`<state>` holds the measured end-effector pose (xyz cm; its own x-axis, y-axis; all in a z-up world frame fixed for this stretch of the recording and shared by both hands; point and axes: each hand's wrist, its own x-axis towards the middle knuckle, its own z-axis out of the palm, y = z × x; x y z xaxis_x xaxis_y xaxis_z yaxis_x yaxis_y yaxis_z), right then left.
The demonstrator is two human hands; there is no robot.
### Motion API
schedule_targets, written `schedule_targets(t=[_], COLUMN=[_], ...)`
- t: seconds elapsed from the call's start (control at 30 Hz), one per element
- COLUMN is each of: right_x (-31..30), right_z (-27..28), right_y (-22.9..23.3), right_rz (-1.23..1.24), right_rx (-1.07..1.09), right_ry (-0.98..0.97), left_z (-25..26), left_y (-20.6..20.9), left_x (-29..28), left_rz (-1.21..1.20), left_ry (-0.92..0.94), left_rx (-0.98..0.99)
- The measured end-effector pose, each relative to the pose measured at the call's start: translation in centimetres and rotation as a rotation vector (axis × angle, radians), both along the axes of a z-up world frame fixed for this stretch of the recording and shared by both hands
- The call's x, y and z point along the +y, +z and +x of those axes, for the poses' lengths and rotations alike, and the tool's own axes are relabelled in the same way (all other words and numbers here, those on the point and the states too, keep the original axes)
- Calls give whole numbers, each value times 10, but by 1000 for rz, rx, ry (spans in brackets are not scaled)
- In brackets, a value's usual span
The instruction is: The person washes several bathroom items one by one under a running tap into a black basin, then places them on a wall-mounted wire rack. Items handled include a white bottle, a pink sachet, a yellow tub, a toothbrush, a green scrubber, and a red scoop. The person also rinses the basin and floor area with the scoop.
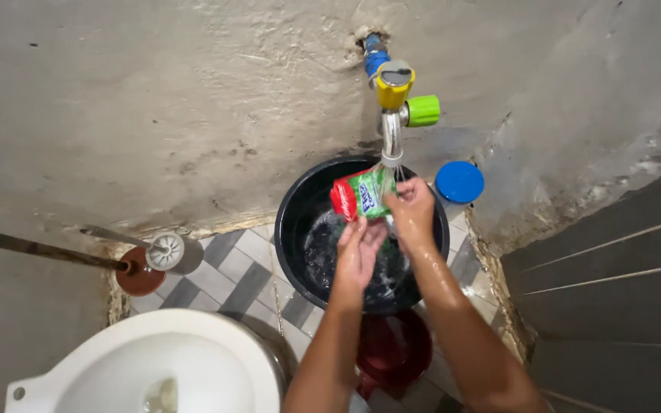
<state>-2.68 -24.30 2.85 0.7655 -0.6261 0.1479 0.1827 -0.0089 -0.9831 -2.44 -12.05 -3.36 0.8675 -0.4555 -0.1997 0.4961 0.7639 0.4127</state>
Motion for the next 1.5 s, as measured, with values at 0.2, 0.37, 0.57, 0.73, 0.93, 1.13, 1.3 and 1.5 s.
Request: schedule_targets(t=[0.2, 0.37, 0.57, 0.73, 0.93, 1.13, 1.3, 1.5], right_x=[25, -1, -25, -23, -25, -18, -25, -38], right_z=[-28, -26, -25, -22, -22, -24, -26, -40], right_y=[49, 45, 5, 24, 38, 46, 44, 43], right_rz=[192, 133, -340, -236, -103, -114, -141, -182], right_rx=[261, 486, 328, 128, -3, 16, 66, 214], right_ry=[195, 333, 361, 410, 357, 215, 218, 194], left_z=[26, 39, 50, 52, 55, 60, 63, 55], left_y=[17, 32, 36, 37, 34, 40, 47, 85], left_x=[-8, 13, 17, 28, 27, 11, 11, 32], left_rz=[47, 232, 444, 430, 599, 649, 759, 1077], left_ry=[167, 1, -213, -303, -336, -200, -53, -44], left_rx=[84, -13, -243, -265, -378, -442, -563, -863])
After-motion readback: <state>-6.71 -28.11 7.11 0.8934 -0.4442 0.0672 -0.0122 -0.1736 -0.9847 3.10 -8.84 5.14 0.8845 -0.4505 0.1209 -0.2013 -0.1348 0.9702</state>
